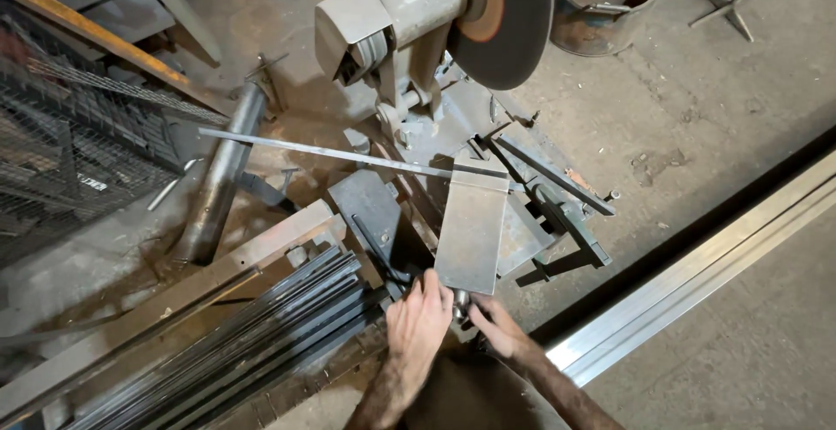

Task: Using a power chop saw to cut long metal bars into smaller pieces.

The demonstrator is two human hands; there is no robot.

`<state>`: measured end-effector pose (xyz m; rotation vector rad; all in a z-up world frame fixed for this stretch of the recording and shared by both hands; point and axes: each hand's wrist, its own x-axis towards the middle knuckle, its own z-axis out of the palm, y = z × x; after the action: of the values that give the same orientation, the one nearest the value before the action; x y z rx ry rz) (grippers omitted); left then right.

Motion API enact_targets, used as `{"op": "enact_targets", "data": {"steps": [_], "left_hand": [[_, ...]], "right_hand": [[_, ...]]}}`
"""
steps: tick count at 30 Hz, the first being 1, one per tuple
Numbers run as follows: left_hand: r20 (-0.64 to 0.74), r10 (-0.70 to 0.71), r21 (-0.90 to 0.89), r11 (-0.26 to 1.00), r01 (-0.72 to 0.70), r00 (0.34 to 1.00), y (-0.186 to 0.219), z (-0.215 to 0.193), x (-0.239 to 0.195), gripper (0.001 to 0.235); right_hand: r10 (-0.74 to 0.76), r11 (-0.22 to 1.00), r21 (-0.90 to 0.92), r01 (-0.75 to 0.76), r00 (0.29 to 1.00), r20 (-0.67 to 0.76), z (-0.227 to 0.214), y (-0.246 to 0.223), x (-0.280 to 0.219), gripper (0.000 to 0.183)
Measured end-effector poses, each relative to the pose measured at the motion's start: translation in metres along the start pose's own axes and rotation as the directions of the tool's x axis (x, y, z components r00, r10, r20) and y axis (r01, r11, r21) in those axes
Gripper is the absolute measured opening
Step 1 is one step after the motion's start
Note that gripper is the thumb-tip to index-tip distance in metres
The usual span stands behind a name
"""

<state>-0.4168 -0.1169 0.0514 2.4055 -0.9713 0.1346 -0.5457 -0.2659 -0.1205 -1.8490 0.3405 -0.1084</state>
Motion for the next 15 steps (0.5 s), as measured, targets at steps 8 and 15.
{"op": "enact_targets", "data": {"steps": [8,15], "left_hand": [[0.112,-0.272,-0.027,0.961,0.277,0.956,0.02,-0.002,0.012,0.037],[0.015,-0.509,-0.191,0.843,0.502,0.861,0.025,0.004,0.014,0.05]], "right_hand": [[0.349,0.91,0.211,-0.357,0.934,0.075,0.011,-0.01,0.017,0.046],[0.253,0.878,0.408,-0.251,0.966,0.051,0.025,0.024,0.024,0.034]]}}
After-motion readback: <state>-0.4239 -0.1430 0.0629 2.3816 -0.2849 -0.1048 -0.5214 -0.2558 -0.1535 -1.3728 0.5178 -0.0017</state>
